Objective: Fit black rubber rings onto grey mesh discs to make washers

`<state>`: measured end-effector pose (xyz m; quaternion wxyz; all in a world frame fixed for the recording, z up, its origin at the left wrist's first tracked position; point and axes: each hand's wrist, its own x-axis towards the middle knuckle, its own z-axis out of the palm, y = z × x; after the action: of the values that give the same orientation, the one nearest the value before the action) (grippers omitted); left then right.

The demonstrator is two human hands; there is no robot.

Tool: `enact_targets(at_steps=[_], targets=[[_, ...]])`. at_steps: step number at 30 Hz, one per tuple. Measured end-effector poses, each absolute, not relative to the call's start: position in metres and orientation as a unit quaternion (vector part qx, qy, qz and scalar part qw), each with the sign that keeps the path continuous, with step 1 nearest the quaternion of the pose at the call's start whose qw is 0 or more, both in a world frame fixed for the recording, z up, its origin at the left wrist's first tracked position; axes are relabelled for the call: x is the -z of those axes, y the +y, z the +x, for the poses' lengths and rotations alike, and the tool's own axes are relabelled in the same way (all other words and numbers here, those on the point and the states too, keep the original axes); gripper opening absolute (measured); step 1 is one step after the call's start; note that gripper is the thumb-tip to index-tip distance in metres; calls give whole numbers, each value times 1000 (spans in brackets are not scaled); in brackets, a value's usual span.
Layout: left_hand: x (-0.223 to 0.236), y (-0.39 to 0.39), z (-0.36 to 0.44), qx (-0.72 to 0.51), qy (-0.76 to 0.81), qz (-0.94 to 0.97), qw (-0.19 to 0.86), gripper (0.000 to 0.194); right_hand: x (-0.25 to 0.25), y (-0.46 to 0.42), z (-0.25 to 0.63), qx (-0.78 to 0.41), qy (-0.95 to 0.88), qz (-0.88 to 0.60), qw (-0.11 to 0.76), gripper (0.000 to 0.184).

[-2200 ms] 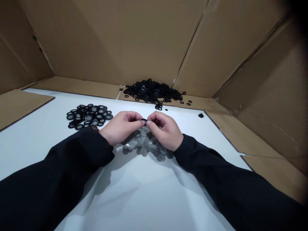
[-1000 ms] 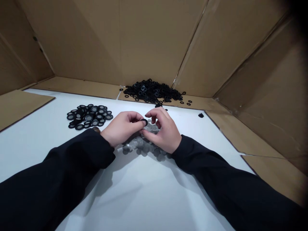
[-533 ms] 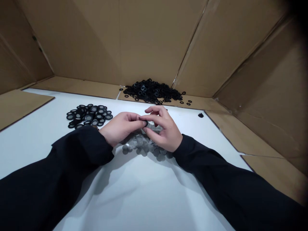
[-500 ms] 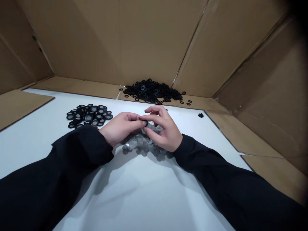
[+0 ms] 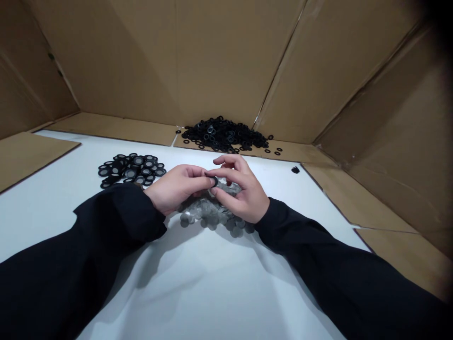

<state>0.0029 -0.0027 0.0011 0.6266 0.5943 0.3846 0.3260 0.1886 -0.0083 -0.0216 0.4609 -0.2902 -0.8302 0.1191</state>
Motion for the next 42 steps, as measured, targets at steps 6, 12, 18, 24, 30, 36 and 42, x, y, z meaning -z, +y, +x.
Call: enact_targets(at_steps=[6,12,18,24,30,36,42], targets=[[0,-2,3,-304,363,609,636,14,20,-10,189,-135,-846,-274,438,35],[0,-1,1,-297,371,617,627,23,22,-9,188,-114,-827,-307,457,27],[-3,-3,1,-278,382,622,625,16,19,-8,192,-113,-855,-257,436,32],[-2,-3,1,-275,372,621,632,16,20,-6,191,-136,-857,-253,428,36],[-2,-3,2,-295,366,629,619,20,23,-7,189,-128,-826,-304,457,28],[-4,-4,1,-289,377,625,620,16,23,-7,193,-126,-834,-294,449,27],[-1,-3,0,-309,375,616,620,21,22,-8,191,-140,-828,-298,454,34]])
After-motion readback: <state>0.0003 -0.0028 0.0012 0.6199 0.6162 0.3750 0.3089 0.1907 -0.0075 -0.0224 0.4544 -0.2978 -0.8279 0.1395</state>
